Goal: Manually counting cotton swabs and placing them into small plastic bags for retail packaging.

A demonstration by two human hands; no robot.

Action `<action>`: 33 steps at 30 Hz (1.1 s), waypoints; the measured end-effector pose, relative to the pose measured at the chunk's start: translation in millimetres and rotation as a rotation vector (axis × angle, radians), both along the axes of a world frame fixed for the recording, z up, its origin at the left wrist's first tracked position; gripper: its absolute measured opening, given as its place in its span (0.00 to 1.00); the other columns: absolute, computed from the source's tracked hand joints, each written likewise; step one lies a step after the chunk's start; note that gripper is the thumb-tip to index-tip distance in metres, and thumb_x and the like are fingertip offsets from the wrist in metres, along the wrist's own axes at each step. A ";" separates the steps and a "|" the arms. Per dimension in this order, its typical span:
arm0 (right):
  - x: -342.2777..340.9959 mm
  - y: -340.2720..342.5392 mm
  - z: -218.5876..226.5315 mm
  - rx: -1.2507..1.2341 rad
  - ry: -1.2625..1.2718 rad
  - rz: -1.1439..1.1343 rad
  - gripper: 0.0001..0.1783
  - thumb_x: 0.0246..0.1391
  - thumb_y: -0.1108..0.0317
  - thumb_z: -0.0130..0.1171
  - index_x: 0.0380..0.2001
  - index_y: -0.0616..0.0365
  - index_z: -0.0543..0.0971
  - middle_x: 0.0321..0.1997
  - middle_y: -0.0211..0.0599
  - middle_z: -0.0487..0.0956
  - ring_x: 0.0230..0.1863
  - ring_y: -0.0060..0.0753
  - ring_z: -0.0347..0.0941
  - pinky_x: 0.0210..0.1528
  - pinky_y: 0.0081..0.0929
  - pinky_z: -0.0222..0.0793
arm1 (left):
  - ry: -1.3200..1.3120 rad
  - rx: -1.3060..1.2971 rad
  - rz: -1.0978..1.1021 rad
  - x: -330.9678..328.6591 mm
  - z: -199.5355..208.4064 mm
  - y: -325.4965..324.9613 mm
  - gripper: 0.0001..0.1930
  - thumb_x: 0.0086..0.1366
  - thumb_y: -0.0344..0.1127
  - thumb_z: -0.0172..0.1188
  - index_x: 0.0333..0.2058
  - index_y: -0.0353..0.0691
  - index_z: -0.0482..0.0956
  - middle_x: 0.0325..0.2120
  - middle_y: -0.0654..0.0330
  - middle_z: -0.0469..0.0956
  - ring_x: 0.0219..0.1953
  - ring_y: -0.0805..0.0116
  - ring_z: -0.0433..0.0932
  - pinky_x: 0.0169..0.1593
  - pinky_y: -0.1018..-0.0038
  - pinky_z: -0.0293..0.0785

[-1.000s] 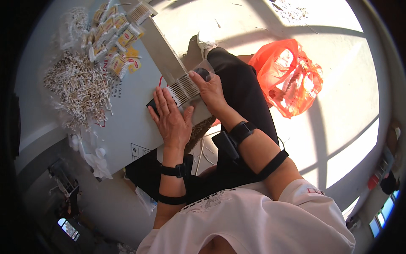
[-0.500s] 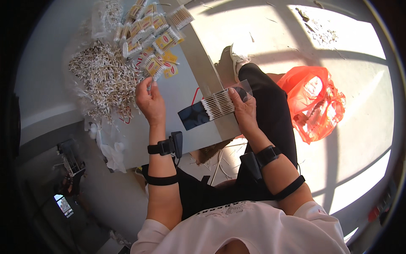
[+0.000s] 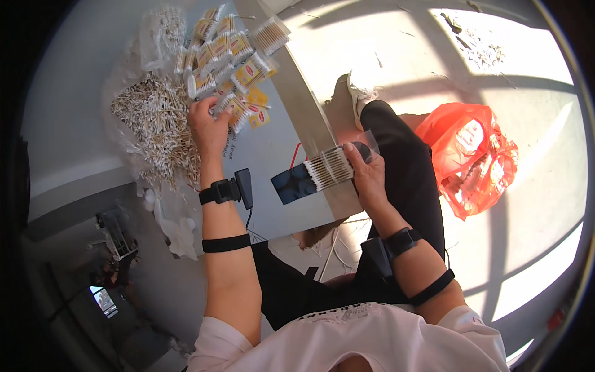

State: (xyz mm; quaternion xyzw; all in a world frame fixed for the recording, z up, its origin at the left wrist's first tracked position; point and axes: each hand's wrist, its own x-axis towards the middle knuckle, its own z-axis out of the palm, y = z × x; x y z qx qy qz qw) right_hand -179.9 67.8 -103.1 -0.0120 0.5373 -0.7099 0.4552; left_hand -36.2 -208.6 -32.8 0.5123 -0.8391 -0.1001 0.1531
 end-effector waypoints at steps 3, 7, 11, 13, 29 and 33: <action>0.5 -0.3 2.7 0.004 -0.013 -0.011 0.15 0.61 0.58 0.59 0.28 0.59 0.80 0.25 0.22 0.78 0.26 0.11 0.69 0.29 0.15 0.64 | -0.060 -0.189 -0.319 -18.3 -4.2 18.8 0.41 0.46 0.44 0.74 0.58 0.39 0.67 0.59 0.50 0.65 0.62 0.47 0.62 0.61 0.58 0.60; 2.3 -2.6 2.4 -0.017 -0.013 -0.018 0.15 0.61 0.58 0.60 0.28 0.59 0.81 0.25 0.22 0.79 0.25 0.12 0.70 0.29 0.15 0.65 | -0.131 -0.062 -0.303 -6.9 -15.4 12.0 0.45 0.45 0.42 0.75 0.61 0.38 0.62 0.59 0.48 0.65 0.62 0.47 0.62 0.63 0.57 0.59; 2.9 -1.4 -0.8 -0.013 -0.053 -0.025 0.15 0.61 0.58 0.60 0.29 0.60 0.81 0.25 0.23 0.79 0.25 0.12 0.70 0.29 0.15 0.65 | -0.139 -0.042 -0.303 10.9 -7.0 -11.9 0.44 0.43 0.38 0.75 0.60 0.39 0.65 0.58 0.51 0.67 0.60 0.49 0.64 0.62 0.57 0.61; -1.2 1.4 -3.4 -0.008 -0.035 -0.022 0.15 0.61 0.58 0.60 0.29 0.60 0.81 0.25 0.23 0.79 0.25 0.12 0.70 0.29 0.15 0.65 | -0.184 -0.061 -0.341 10.7 1.0 -18.7 0.39 0.42 0.33 0.75 0.57 0.41 0.69 0.54 0.54 0.70 0.58 0.52 0.67 0.60 0.59 0.62; 2.7 -3.6 -0.6 -0.006 -0.052 -0.033 0.15 0.60 0.59 0.61 0.27 0.60 0.81 0.24 0.23 0.79 0.24 0.12 0.70 0.28 0.16 0.64 | -0.336 0.033 -0.310 -25.6 6.5 -23.2 0.15 0.44 0.35 0.74 0.30 0.41 0.79 0.37 0.59 0.76 0.47 0.53 0.70 0.50 0.59 0.69; 1.9 -2.2 -5.2 -0.010 -0.031 -0.021 0.14 0.60 0.59 0.61 0.27 0.60 0.81 0.24 0.22 0.79 0.24 0.12 0.70 0.28 0.16 0.64 | -0.257 0.100 -0.337 -19.8 2.5 -20.9 0.13 0.43 0.32 0.74 0.25 0.37 0.77 0.31 0.57 0.76 0.40 0.55 0.72 0.44 0.62 0.71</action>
